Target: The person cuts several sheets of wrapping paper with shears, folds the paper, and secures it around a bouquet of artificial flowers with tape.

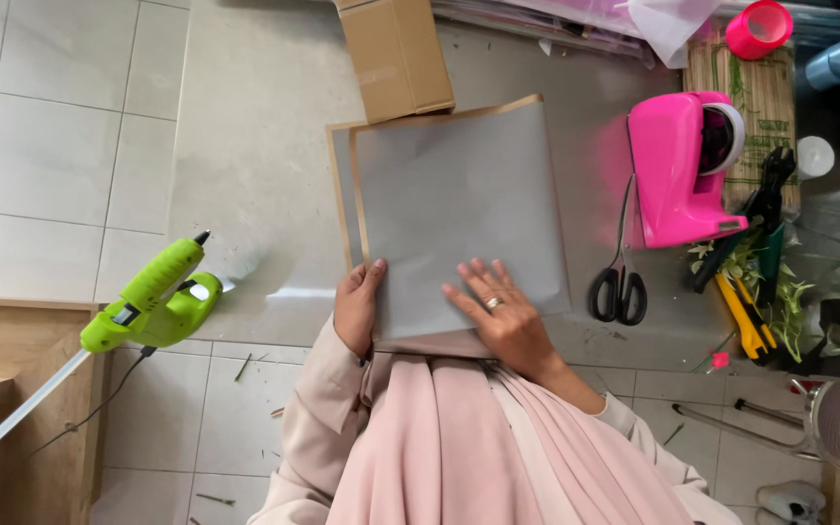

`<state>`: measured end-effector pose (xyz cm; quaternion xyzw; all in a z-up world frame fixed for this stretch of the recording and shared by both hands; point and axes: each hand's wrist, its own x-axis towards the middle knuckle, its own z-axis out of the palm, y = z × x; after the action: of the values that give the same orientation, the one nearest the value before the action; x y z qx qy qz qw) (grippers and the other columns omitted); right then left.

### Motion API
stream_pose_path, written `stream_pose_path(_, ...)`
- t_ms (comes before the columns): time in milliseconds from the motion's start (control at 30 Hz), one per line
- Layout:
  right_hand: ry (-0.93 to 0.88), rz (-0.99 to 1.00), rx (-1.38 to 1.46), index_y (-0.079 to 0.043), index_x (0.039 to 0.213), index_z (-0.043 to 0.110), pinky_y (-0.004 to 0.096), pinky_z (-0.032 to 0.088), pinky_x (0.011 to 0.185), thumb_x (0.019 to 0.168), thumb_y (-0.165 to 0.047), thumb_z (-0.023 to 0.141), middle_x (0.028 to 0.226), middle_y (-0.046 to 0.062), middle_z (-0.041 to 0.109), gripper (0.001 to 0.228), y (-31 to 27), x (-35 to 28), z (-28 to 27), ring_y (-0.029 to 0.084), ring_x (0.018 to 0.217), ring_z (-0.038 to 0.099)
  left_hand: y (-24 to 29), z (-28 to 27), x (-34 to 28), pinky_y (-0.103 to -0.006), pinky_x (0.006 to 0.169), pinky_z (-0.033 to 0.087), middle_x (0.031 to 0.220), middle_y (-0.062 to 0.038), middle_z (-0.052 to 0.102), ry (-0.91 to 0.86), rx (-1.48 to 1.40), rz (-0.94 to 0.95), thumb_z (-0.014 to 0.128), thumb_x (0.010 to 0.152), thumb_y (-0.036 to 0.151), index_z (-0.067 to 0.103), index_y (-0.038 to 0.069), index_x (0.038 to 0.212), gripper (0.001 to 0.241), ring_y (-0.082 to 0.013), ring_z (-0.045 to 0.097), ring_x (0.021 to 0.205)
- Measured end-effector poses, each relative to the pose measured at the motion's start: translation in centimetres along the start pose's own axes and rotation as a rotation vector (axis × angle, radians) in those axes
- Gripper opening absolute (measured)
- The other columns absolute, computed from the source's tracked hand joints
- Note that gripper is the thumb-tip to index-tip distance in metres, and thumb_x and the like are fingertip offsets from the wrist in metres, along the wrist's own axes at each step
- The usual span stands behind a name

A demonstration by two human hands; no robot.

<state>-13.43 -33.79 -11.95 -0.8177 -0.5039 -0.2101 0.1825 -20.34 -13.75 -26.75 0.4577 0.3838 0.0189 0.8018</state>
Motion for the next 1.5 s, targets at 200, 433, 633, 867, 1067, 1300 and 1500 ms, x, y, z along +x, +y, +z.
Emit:
stream_pose_path(200, 0.017, 0.355, -0.273, -0.009, 0.125, 0.062, 0.048, 0.037, 0.102, 0.091, 0.006, 0.048, 0.134, 0.019, 0.052, 0.041, 4.2, -4.1, -0.8, 0.037, 0.122, 0.049, -0.1, -1.4, 0.4, -0.0228, 0.039, 0.045, 0.052, -0.007, 0.057, 0.056, 0.042, 0.038, 0.064, 0.088, 0.027, 0.051, 0.008, 0.064, 0.034, -0.0129, 0.055, 0.041)
stream_pose_path(433, -0.095, 0.449, -0.326, -0.025, 0.13, 0.059, 0.034, 0.053, 0.085, 0.094, -0.003, 0.048, 0.14, 0.007, 0.049, 0.043, 3.3, -6.0, 0.2, 0.024, 0.111, 0.059, 8.9, -0.2, -7.1, -0.0317, 0.063, 0.05, 0.073, -0.006, 0.069, 0.268, 0.646, 0.244, 0.073, 0.079, 0.037, 0.066, 0.01, 0.096, 0.033, -0.0187, 0.064, 0.067)
stream_pose_path(633, -0.093, 0.519, -0.408, -0.03, 0.128, 0.06, 0.029, 0.054, 0.08, 0.096, -0.011, 0.05, 0.141, 0.003, 0.049, 0.039, 3.0, -9.4, 0.2, 0.021, 0.109, 0.061, 12.4, -2.9, -11.3, -0.0408, 0.07, 0.051, 0.057, -0.004, 0.069, 0.03, 1.244, -0.209, 0.033, 0.091, 0.06, 0.073, 0.011, 0.073, 0.066, -0.0277, 0.07, 0.067)
stream_pose_path(867, -0.075, 0.552, -0.45, -0.031, 0.126, 0.061, 0.028, 0.052, 0.084, 0.096, -0.014, 0.048, 0.141, 0.003, 0.05, 0.036, 2.0, -10.0, -0.6, 0.019, 0.115, 0.058, 8.6, -2.5, -11.5, -0.0451, 0.072, 0.05, 0.068, -0.014, 0.07, -0.178, 1.241, -0.153, 0.041, 0.083, 0.067, 0.076, 0.014, 0.072, 0.064, -0.0403, 0.064, 0.085)
stream_pose_path(1067, -0.041, 0.545, -0.505, -0.031, 0.126, 0.061, 0.027, 0.05, 0.086, 0.098, -0.014, 0.046, 0.139, 0.003, 0.052, 0.036, 1.4, -9.8, -0.5, 0.018, 0.117, 0.057, 7.9, -2.8, -11.5, -0.0427, 0.066, 0.052, 0.066, -0.008, 0.07, -0.11, 1.248, 0.04, 0.058, 0.078, 0.057, 0.075, 0.018, 0.076, 0.043, -0.0357, 0.067, 0.075)
stream_pose_path(1300, -0.046, 0.47, -0.558, -0.03, 0.124, 0.063, 0.027, 0.049, 0.089, 0.098, -0.014, 0.045, 0.138, 0.005, 0.053, 0.036, 1.1, -8.9, -0.1, 0.019, 0.119, 0.056, 7.2, -3.6, -10.5, -0.0426, 0.065, 0.053, 0.068, -0.008, 0.071, -0.142, 1.191, 0.131, 0.053, 0.085, 0.049, 0.073, 0.015, 0.081, 0.04, -0.0345, 0.068, 0.073)
stream_pose_path(1500, -0.059, 0.461, -0.571, -0.029, 0.124, 0.063, 0.028, 0.048, 0.092, 0.098, -0.011, 0.042, 0.137, 0.006, 0.053, 0.037, 0.5, -8.1, 0.0, 0.02, 0.12, 0.055, 6.5, -4.4, -10.1, -0.0415, 0.061, 0.053, 0.065, -0.009, 0.07, -0.14, 1.135, 0.165, 0.058, 0.084, 0.045, 0.073, 0.011, 0.08, 0.038, -0.0348, 0.067, 0.069)
